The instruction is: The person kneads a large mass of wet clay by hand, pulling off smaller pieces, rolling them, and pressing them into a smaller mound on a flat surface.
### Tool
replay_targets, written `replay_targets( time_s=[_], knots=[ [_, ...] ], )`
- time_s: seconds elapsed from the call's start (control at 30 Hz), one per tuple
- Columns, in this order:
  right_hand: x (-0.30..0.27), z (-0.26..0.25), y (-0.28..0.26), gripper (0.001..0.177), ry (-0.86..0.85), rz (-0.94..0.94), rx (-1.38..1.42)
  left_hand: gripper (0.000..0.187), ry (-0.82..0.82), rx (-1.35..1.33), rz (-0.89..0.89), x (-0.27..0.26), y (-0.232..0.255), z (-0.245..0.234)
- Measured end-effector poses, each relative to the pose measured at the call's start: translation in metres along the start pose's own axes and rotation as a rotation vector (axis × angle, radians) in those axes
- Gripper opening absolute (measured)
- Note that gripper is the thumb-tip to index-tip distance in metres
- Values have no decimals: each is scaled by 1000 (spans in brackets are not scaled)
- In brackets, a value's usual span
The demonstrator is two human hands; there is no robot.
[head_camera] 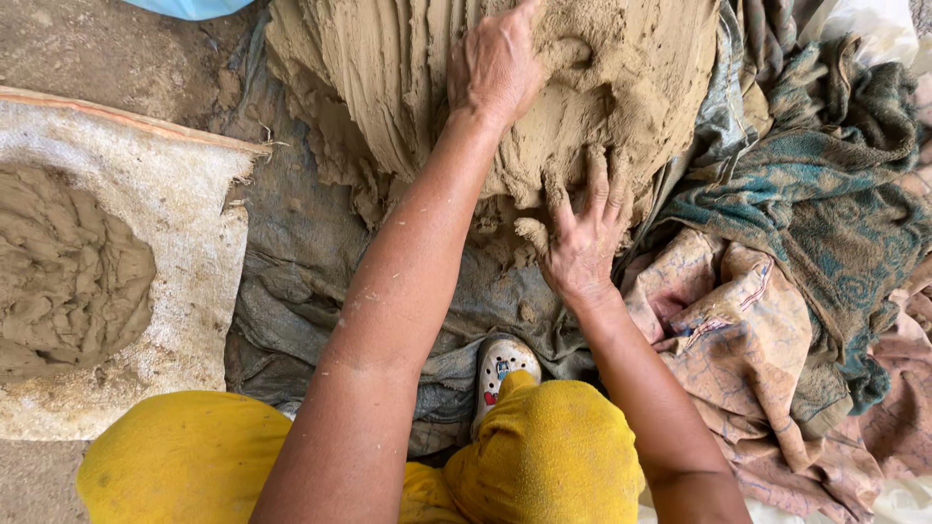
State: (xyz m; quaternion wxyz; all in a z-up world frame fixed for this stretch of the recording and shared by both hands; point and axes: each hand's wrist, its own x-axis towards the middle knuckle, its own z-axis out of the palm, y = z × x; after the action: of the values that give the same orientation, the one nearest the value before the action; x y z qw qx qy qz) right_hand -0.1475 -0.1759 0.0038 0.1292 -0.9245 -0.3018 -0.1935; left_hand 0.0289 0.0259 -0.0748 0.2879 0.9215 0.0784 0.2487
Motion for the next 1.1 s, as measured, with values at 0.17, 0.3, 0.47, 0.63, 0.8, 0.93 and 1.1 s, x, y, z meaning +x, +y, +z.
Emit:
replay_targets(
  time_s=[0.17, 0.3, 0.47, 0.63, 0.8, 0.93, 1.1],
  knots=[
    [13, -14, 12, 50, -166, 143, 176, 49, -169, -76, -145, -6, 16, -28],
    [54, 8, 28, 57, -145, 427, 65, 37, -141, 28, -61, -10, 5, -15],
    [32, 8, 17, 63, -154, 224, -145, 50, -21, 10, 9, -12, 4, -13],
    [19, 8, 16, 41, -238, 263, -140, 43, -203, 2, -103, -5, 18, -36],
    [49, 9, 33, 60, 175, 27, -185, 36, -158, 46, -81, -3, 12, -25],
    [51, 10, 24, 59, -202, 197, -179, 45, -131, 0, -83, -6, 17, -31],
    [44, 19, 18, 47, -62, 127, -446, 47, -91, -12, -18, -8, 11, -29]
  ],
)
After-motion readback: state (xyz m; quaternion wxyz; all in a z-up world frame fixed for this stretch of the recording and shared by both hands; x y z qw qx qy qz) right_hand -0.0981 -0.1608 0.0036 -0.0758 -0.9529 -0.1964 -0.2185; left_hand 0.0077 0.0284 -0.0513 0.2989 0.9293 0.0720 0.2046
